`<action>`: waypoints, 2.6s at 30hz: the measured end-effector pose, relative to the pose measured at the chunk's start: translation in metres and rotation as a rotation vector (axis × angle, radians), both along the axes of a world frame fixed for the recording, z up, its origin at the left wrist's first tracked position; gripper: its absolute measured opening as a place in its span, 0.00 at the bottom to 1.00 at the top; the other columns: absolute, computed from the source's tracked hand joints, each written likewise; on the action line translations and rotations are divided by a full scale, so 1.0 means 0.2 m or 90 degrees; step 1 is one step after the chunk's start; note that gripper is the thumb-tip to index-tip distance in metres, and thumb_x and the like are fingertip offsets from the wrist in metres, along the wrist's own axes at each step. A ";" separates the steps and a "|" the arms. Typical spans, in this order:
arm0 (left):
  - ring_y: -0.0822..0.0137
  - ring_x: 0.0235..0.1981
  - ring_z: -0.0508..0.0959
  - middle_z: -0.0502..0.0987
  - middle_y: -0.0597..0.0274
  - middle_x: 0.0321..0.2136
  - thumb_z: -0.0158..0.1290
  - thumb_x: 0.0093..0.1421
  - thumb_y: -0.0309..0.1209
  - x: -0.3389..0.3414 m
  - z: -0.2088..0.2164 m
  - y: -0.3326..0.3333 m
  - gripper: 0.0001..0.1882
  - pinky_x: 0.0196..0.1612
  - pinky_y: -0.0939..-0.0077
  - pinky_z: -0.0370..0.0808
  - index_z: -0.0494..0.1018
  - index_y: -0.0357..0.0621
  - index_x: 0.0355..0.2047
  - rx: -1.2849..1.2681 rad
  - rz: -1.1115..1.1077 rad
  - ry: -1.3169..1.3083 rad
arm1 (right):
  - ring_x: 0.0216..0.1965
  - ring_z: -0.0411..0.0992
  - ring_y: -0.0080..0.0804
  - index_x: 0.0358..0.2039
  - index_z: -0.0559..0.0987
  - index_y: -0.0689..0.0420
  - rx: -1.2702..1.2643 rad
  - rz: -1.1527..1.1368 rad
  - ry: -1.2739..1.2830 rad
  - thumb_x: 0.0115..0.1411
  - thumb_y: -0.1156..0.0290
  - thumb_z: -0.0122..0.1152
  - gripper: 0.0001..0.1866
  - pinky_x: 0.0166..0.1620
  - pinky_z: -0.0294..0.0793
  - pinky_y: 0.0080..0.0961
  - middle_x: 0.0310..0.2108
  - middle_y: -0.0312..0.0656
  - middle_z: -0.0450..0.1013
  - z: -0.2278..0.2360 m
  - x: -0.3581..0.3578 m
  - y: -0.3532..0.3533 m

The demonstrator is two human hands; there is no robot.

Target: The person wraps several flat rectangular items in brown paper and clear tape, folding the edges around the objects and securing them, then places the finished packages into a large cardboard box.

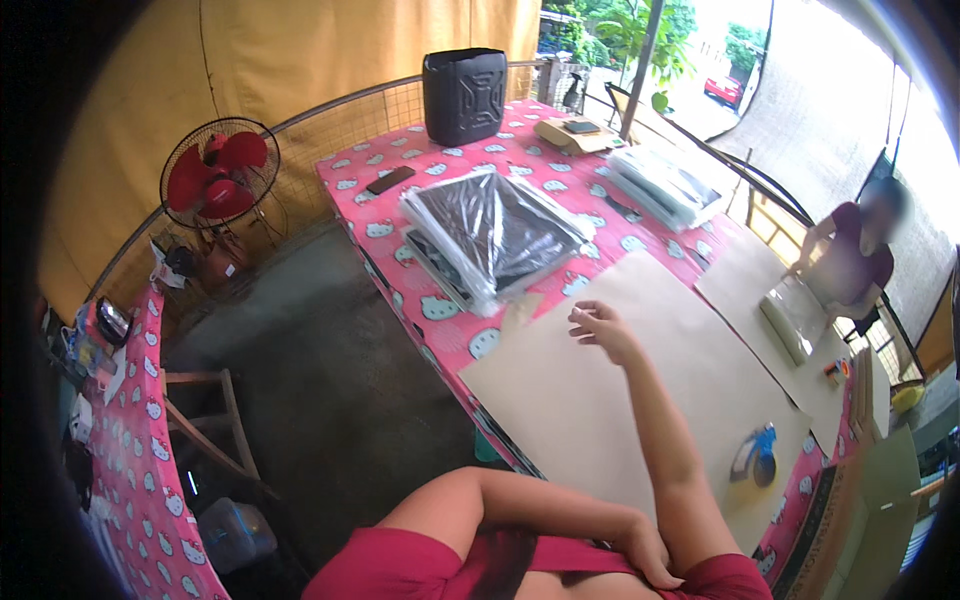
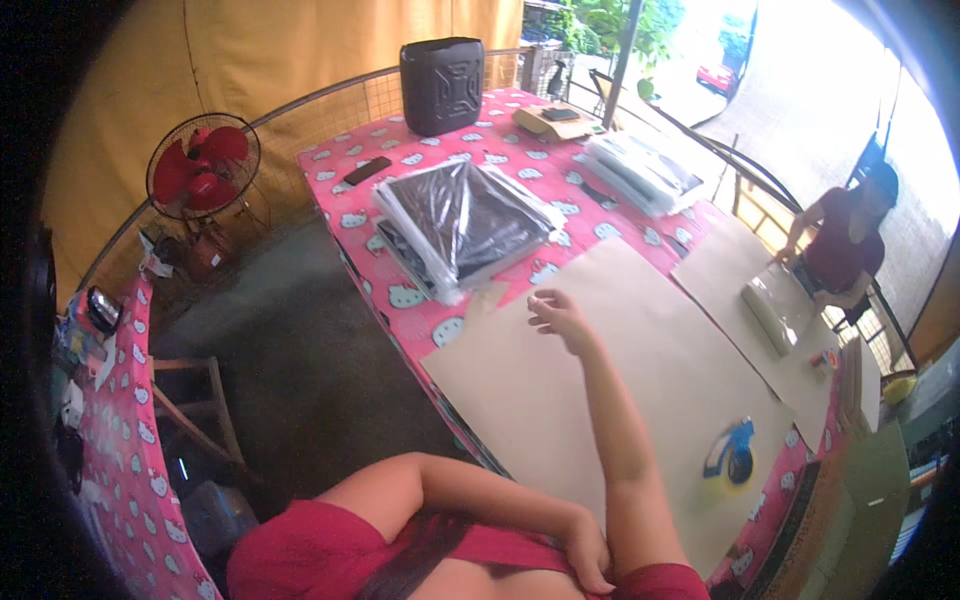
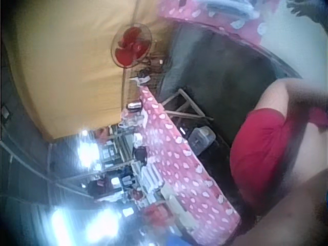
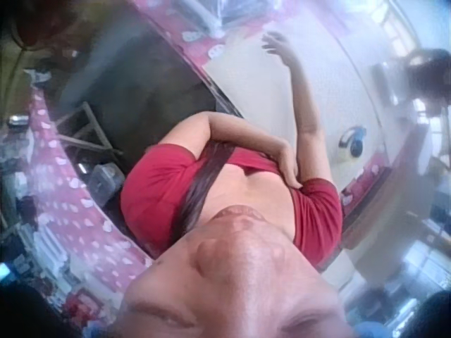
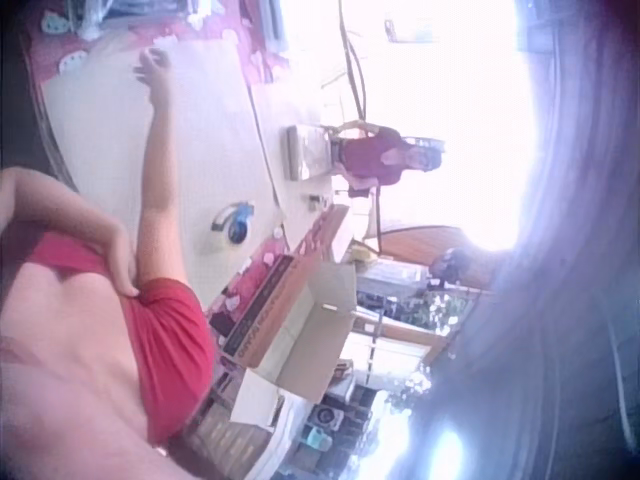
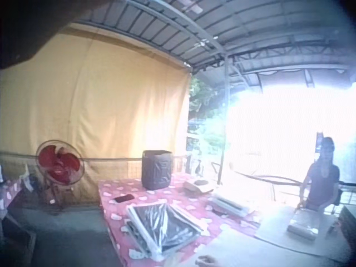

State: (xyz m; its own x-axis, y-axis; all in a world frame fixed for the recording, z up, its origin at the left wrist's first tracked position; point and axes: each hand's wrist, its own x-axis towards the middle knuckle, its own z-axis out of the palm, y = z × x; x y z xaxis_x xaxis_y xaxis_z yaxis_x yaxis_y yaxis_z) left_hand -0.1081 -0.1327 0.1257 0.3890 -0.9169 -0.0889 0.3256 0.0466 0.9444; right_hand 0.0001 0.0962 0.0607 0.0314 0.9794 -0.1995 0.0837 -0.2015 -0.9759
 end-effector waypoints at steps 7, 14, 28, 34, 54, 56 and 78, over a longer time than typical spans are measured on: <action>0.58 0.63 0.52 0.50 0.48 0.63 0.42 0.62 0.53 -0.35 -0.30 0.58 0.41 0.64 0.65 0.45 0.49 0.28 0.60 -0.270 0.284 -0.044 | 0.34 0.71 0.35 0.44 0.69 0.58 -0.125 -0.392 0.447 0.52 0.48 0.63 0.29 0.41 0.73 0.34 0.39 0.43 0.69 -0.49 -0.15 0.80; 0.68 0.39 0.75 0.77 0.61 0.39 0.50 0.61 0.38 -0.85 -0.47 1.21 0.15 0.45 0.72 0.70 0.74 0.41 0.43 0.012 1.003 0.256 | 0.28 0.76 0.37 0.33 0.76 0.58 -0.117 -0.211 0.385 0.54 0.60 0.61 0.14 0.31 0.78 0.37 0.27 0.43 0.76 -0.38 -0.18 0.91; 0.72 0.37 0.73 0.73 0.65 0.35 0.56 0.57 0.42 -1.37 -0.71 1.91 0.22 0.42 0.73 0.71 0.68 0.40 0.44 0.142 1.460 0.248 | 0.24 0.76 0.30 0.29 0.79 0.61 -0.176 0.501 -0.119 0.52 0.51 0.63 0.22 0.29 0.76 0.24 0.23 0.40 0.75 0.05 -0.24 0.10; 0.60 0.52 0.67 0.68 0.51 0.50 0.56 0.49 0.59 -1.40 -0.66 2.26 0.50 0.54 0.64 0.63 0.51 0.36 0.60 -0.129 1.410 0.329 | 0.48 0.68 0.27 0.47 0.73 0.61 -0.164 -0.139 -0.014 0.56 0.42 0.52 0.33 0.46 0.67 0.28 0.44 0.44 0.72 -0.19 0.04 0.72; 0.67 0.44 0.71 0.71 0.59 0.43 0.65 0.47 0.34 -0.23 -0.07 0.94 0.33 0.48 0.74 0.67 0.62 0.35 0.50 0.050 1.443 -0.144 | 0.40 0.72 0.32 0.47 0.70 0.64 0.195 -0.470 0.103 0.42 0.64 0.74 0.33 0.47 0.70 0.30 0.39 0.43 0.73 0.10 0.23 -1.18; 0.64 0.45 0.71 0.70 0.58 0.44 0.67 0.46 0.34 -0.02 -0.01 0.91 0.37 0.48 0.73 0.68 0.60 0.35 0.52 -0.021 1.368 -0.354 | 0.46 0.69 0.34 0.50 0.67 0.65 0.347 -0.561 -0.030 0.40 0.63 0.76 0.39 0.50 0.68 0.32 0.44 0.45 0.70 0.18 0.31 -1.34; 0.62 0.48 0.70 0.70 0.58 0.45 0.69 0.40 0.41 0.49 -0.50 0.89 0.42 0.53 0.68 0.65 0.62 0.34 0.51 0.035 1.138 -0.310 | 0.48 0.66 0.37 0.49 0.65 0.65 0.404 -0.705 -0.099 0.40 0.67 0.75 0.38 0.52 0.66 0.32 0.46 0.45 0.68 -0.01 0.60 -1.58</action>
